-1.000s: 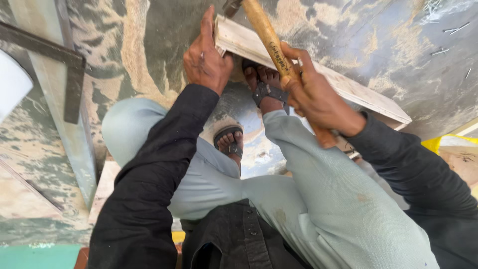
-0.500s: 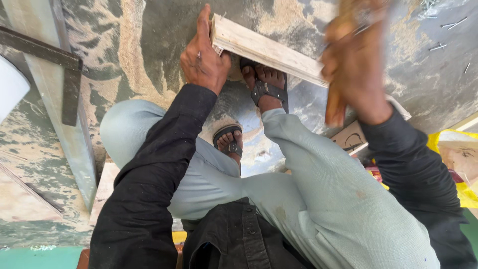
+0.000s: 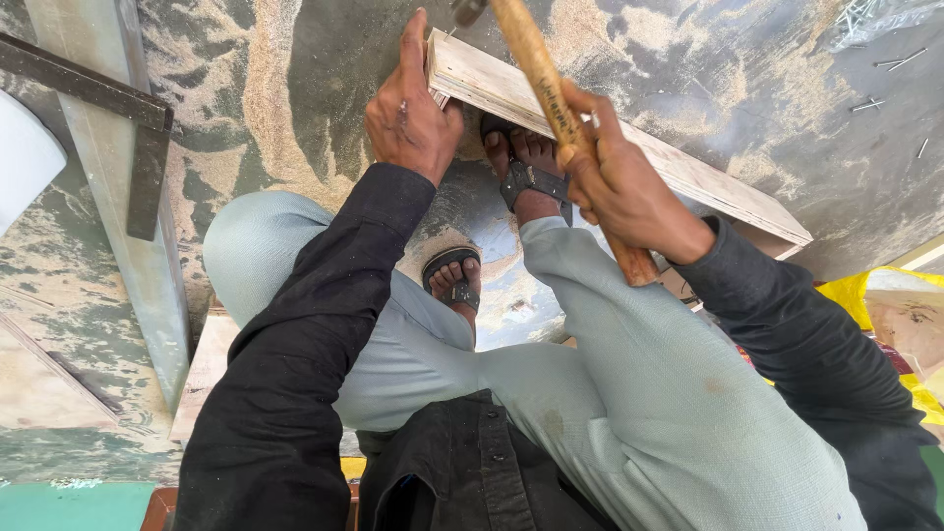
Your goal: The person assembles a rectangular wooden frame by hammering nails into the joints. They hold the frame with one hand and use a hammer with the other to drive nails into the wood. The person occasionally repositions the frame and retrieves additional nails from a plastic bag.
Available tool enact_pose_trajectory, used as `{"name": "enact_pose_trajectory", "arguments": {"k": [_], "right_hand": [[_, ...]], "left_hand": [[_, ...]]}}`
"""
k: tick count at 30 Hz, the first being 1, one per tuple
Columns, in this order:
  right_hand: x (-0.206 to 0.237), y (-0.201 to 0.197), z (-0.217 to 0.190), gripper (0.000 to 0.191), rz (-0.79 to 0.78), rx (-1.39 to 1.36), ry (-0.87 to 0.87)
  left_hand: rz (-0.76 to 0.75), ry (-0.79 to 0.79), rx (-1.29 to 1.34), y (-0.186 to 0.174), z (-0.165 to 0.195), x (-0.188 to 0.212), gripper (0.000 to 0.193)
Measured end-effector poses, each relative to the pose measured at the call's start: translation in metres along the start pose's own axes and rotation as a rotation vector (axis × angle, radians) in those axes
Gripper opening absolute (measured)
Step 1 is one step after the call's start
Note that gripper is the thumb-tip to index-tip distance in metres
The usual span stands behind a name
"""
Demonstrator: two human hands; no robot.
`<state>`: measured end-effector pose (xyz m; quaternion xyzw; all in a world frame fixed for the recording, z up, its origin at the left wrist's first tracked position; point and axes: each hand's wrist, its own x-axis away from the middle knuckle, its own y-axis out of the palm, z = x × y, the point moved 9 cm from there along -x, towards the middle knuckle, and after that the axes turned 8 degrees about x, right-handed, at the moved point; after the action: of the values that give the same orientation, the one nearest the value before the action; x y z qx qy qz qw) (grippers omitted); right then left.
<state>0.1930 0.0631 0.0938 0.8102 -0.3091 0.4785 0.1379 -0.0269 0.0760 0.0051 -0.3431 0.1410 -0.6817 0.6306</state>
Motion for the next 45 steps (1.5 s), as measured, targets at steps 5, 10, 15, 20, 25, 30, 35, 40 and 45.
{"name": "enact_pose_trajectory", "arguments": {"k": [5, 10, 15, 20, 25, 30, 35, 40, 45], "right_hand": [[0.006, -0.05, -0.009, 0.041, 0.228, -0.117, -0.104], [0.027, -0.08, -0.022, 0.025, 0.38, -0.602, -0.212], [0.011, -0.006, -0.012, 0.051, 0.015, 0.0, 0.006], [0.0, -0.011, 0.001, 0.055, 0.09, -0.053, 0.034], [0.005, -0.019, -0.012, 0.056, 0.077, -0.114, -0.092], [0.019, -0.077, 0.012, 0.043, 0.484, -0.581, -0.126], [0.005, -0.034, 0.015, 0.039, 0.186, -0.783, -0.097], [0.008, 0.007, -0.014, 0.061, 0.044, -0.257, -0.012], [0.006, 0.005, -0.026, 0.06, 0.055, -0.201, -0.106]], "left_hand": [[0.017, 0.014, 0.006, -0.001, 0.0, 0.002, 0.097], [0.002, -0.016, 0.013, -0.001, 0.001, 0.004, 0.097], [0.019, -0.007, 0.075, -0.006, 0.004, 0.005, 0.101], [-0.003, -0.024, 0.021, -0.001, 0.0, 0.002, 0.098], [0.014, -0.015, 0.011, -0.001, -0.002, 0.004, 0.094], [0.012, 0.004, 0.012, 0.0, -0.002, 0.005, 0.094], [-0.009, -0.028, -0.002, 0.0, -0.003, 0.007, 0.093], [-0.036, -0.067, 0.023, -0.001, -0.003, 0.005, 0.095], [-0.053, -0.084, 0.034, 0.0, -0.003, 0.002, 0.095]]}}
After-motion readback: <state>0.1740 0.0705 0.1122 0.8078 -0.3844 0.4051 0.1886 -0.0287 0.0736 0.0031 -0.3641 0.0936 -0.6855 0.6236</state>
